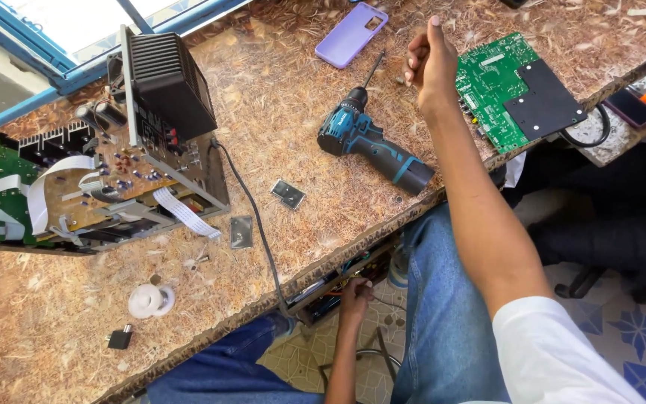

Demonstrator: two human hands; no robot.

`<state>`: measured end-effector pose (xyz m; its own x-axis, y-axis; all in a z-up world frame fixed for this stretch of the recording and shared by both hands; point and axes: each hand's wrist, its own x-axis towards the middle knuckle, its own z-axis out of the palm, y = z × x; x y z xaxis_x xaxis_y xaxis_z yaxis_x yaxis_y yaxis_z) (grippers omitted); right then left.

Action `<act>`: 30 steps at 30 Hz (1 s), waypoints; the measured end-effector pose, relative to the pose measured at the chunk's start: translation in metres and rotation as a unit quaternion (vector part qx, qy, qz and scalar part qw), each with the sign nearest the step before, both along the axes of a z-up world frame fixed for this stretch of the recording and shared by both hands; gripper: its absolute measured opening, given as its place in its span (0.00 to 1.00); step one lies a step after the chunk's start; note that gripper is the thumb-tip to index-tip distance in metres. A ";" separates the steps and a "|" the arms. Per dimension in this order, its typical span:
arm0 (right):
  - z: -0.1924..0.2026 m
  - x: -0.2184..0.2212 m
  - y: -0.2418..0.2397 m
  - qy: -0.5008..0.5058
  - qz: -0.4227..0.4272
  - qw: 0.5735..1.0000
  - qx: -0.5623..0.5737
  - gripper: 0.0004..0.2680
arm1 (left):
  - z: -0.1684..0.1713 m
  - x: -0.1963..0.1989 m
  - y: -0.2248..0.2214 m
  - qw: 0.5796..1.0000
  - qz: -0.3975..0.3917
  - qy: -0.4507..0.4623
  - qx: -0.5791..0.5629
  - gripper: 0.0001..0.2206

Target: Soldering components on a small circuit board as part of an electronics repair task.

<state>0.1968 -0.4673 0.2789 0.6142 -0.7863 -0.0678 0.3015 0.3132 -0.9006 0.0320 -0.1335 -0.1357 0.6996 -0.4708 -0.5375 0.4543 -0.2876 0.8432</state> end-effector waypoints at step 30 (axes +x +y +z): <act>-0.008 -0.005 0.005 0.041 0.024 0.994 -0.101 0.15 | 0.032 -0.003 -0.005 0.999 -0.007 0.010 0.048 0.07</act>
<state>0.1917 -0.4627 0.2706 0.6497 -0.7593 0.0369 0.2134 0.1355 -0.9675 0.0289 -0.1382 -0.1036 0.6825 -0.4258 -0.5941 0.4662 -0.3725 0.8025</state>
